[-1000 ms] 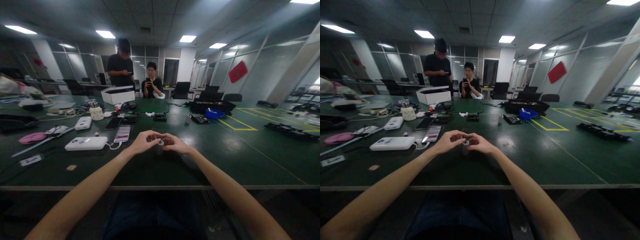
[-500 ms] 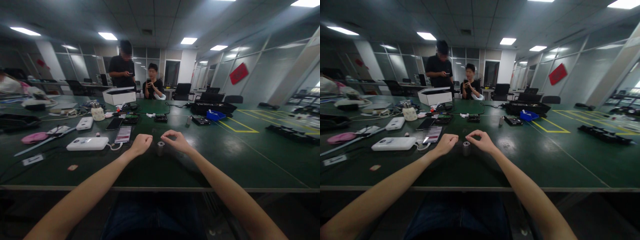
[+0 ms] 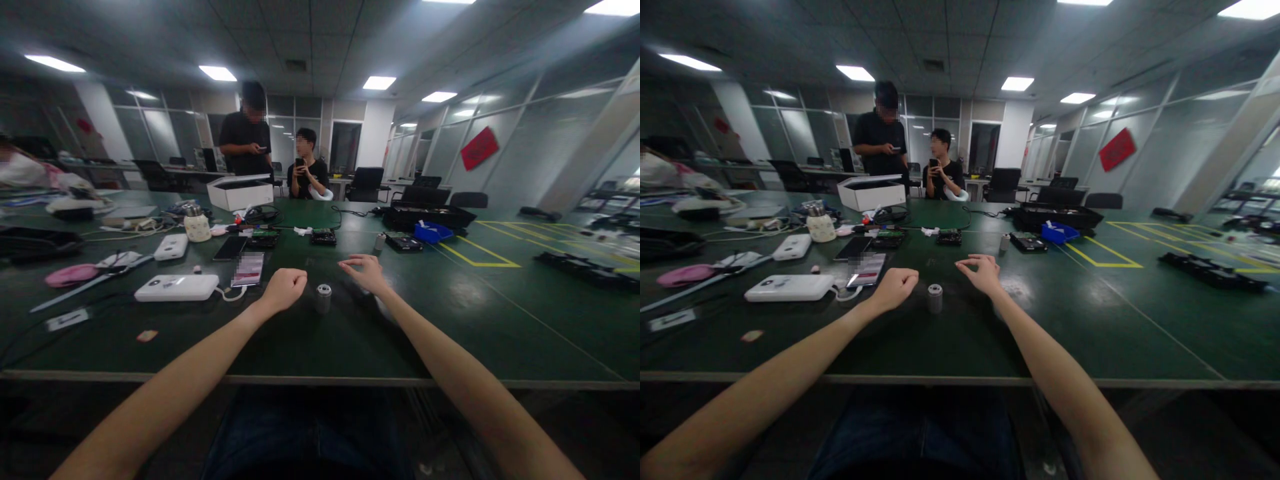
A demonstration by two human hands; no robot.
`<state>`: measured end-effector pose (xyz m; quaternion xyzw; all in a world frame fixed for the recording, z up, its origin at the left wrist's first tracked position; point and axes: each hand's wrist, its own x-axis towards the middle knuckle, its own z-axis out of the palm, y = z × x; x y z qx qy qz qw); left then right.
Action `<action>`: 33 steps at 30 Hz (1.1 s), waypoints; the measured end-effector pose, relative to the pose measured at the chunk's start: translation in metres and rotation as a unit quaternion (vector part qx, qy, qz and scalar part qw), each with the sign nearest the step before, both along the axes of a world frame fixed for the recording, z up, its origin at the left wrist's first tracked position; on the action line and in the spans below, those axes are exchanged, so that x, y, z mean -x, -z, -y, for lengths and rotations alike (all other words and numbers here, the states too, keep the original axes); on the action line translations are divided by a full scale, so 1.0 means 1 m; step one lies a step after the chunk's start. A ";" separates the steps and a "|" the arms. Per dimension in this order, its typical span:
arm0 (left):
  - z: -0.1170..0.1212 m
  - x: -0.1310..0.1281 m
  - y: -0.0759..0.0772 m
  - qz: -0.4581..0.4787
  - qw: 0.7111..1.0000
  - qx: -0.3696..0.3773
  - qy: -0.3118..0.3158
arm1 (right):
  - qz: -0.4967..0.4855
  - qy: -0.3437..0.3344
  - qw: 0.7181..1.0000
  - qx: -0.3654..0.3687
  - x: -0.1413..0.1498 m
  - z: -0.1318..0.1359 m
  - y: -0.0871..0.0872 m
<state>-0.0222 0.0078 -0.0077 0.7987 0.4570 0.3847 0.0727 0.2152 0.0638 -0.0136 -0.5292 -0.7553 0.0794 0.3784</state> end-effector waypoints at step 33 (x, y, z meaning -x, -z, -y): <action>0.008 -0.007 -0.009 0.079 0.991 0.002 0.107 | -0.060 -0.305 0.927 0.211 0.030 0.058 -0.020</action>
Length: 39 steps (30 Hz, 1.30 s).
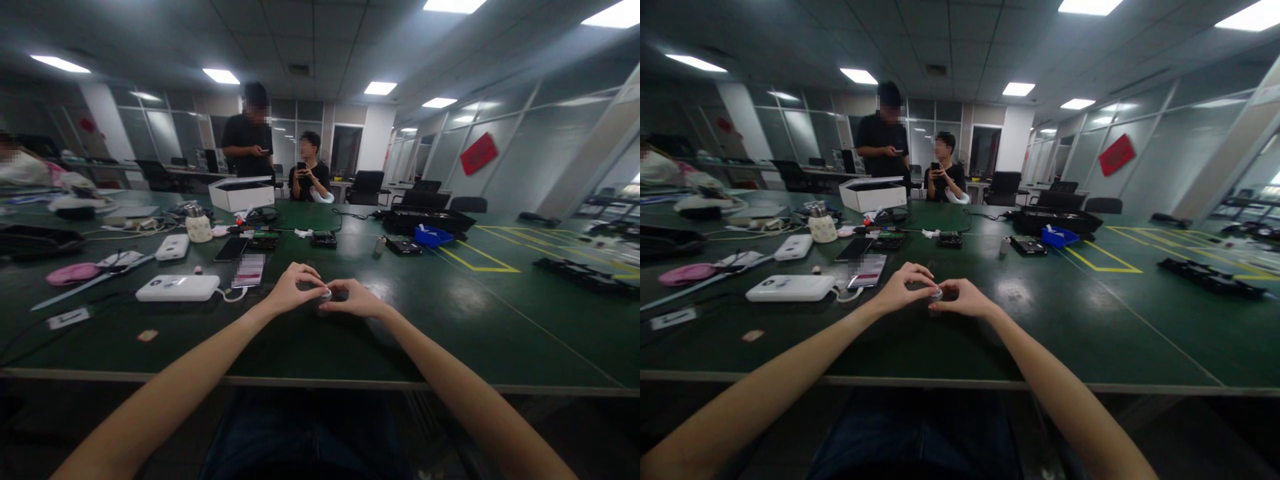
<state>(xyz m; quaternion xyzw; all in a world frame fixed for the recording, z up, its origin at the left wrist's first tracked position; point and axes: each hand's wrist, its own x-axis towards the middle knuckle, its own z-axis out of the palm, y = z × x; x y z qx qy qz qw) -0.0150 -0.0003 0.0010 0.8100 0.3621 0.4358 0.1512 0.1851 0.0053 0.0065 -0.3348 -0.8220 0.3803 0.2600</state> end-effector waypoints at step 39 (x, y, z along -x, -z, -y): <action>-0.006 0.010 -0.006 -0.075 0.997 -0.028 0.002 | -0.028 -0.007 0.999 0.044 0.001 0.002 0.000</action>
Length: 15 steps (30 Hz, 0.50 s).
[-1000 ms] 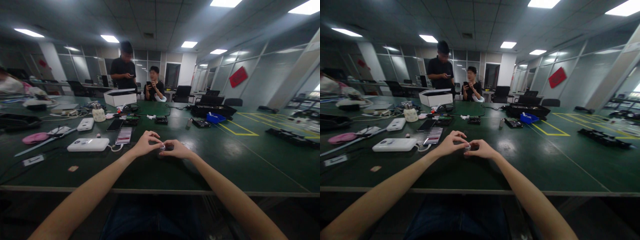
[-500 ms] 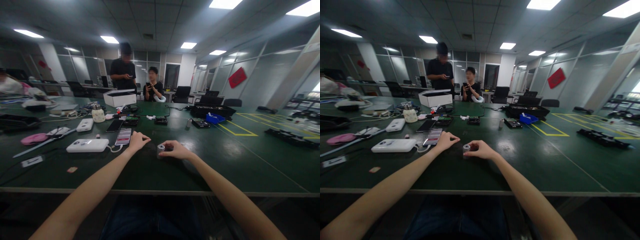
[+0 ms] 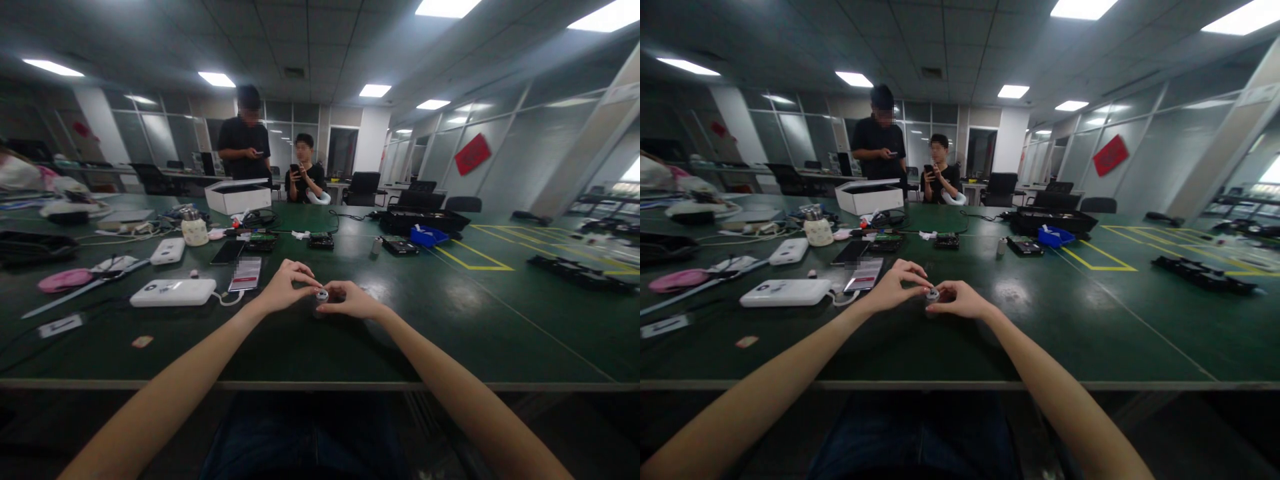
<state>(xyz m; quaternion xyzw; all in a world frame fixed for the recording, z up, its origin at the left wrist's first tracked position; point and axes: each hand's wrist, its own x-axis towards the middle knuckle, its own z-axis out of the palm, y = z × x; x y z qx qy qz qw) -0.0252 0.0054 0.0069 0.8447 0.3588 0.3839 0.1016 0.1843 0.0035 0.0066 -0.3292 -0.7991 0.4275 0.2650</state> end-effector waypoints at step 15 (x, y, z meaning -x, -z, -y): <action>0.009 -0.008 -0.001 -0.005 1.000 -0.020 -0.013 | 0.004 -0.008 1.000 -0.006 0.000 0.000 0.001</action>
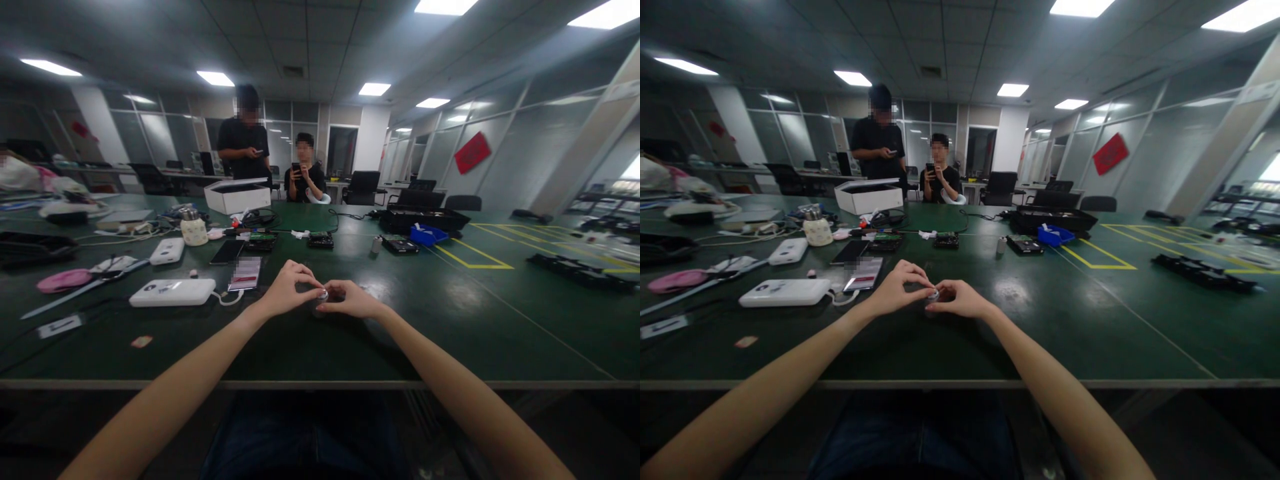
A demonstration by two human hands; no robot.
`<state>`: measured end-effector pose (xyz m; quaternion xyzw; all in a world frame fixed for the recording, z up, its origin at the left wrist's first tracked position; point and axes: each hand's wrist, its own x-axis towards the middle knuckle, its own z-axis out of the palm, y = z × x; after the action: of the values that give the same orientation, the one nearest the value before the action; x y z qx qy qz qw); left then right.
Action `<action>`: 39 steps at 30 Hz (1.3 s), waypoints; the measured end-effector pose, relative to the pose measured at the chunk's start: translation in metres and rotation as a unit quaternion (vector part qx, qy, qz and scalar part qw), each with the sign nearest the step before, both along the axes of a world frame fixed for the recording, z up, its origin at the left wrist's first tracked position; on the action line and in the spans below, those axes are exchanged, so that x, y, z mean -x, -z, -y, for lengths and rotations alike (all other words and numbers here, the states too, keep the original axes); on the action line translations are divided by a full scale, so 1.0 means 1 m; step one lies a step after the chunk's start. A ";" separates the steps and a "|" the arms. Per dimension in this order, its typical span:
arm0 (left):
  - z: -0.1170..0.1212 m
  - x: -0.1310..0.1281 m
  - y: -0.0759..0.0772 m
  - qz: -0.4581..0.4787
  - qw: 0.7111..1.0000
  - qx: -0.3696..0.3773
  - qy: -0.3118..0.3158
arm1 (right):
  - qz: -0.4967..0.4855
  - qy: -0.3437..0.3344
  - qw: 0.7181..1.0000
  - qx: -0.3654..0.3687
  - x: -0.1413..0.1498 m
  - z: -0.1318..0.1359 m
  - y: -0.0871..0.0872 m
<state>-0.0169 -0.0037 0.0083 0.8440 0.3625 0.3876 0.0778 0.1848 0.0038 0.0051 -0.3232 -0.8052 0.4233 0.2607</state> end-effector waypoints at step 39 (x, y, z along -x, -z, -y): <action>-0.006 0.004 0.007 0.048 0.987 0.060 -0.144 | 0.032 0.184 0.937 -0.296 -0.011 -0.018 -0.003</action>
<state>-0.0210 0.0021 0.0008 0.7573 0.4987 0.4122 0.0885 0.1957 0.0216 0.0082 -0.3870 -0.8285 0.1005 0.3921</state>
